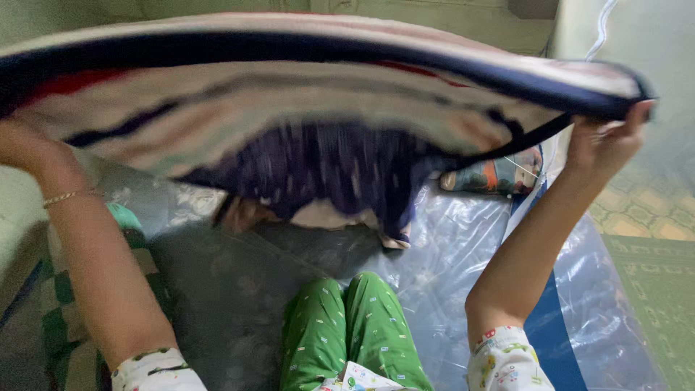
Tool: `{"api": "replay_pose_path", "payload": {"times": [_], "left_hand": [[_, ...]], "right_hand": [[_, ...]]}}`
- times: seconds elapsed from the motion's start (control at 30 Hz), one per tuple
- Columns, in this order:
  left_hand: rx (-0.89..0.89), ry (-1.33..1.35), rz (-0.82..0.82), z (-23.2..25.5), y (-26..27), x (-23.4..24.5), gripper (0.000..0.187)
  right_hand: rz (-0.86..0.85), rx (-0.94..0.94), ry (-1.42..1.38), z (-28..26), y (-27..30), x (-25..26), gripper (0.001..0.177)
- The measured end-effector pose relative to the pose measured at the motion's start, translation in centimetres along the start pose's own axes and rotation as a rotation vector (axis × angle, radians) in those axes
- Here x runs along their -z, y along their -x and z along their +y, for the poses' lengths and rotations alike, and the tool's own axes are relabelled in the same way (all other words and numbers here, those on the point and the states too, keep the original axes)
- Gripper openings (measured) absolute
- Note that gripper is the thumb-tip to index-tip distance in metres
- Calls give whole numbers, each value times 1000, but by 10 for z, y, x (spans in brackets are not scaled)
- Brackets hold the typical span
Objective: The person folds a large blanket and then positions a bolster on the bed.
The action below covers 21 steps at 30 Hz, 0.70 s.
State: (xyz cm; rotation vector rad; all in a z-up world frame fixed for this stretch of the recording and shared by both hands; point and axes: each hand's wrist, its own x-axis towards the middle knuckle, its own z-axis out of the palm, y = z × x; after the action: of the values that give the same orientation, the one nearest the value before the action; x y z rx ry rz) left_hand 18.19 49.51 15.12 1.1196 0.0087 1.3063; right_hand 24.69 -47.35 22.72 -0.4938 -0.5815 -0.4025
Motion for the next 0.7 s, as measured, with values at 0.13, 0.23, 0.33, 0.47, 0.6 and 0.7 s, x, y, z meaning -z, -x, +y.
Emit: {"api": "replay_pose_path", "payload": {"times": [0.13, 0.23, 0.33, 0.47, 0.6, 0.7], "left_hand": [[-96, 90, -361, 38, 1, 40, 67], [29, 249, -64, 36, 25, 43, 58], [29, 108, -38, 37, 25, 48, 48], [94, 500, 147, 19, 15, 67, 57], [166, 242, 102, -18, 23, 67, 43], [505, 269, 190, -62, 76, 30, 40]], "right_hand": [[62, 183, -76, -8, 19, -14, 42], [31, 236, 54, -8, 40, 4, 48], [113, 193, -5, -31, 34, 18, 50], [198, 234, -33, -62, 49, 26, 51], [225, 126, 30, -72, 64, 29, 46], [405, 8, 141, -15, 77, 68, 41]]}}
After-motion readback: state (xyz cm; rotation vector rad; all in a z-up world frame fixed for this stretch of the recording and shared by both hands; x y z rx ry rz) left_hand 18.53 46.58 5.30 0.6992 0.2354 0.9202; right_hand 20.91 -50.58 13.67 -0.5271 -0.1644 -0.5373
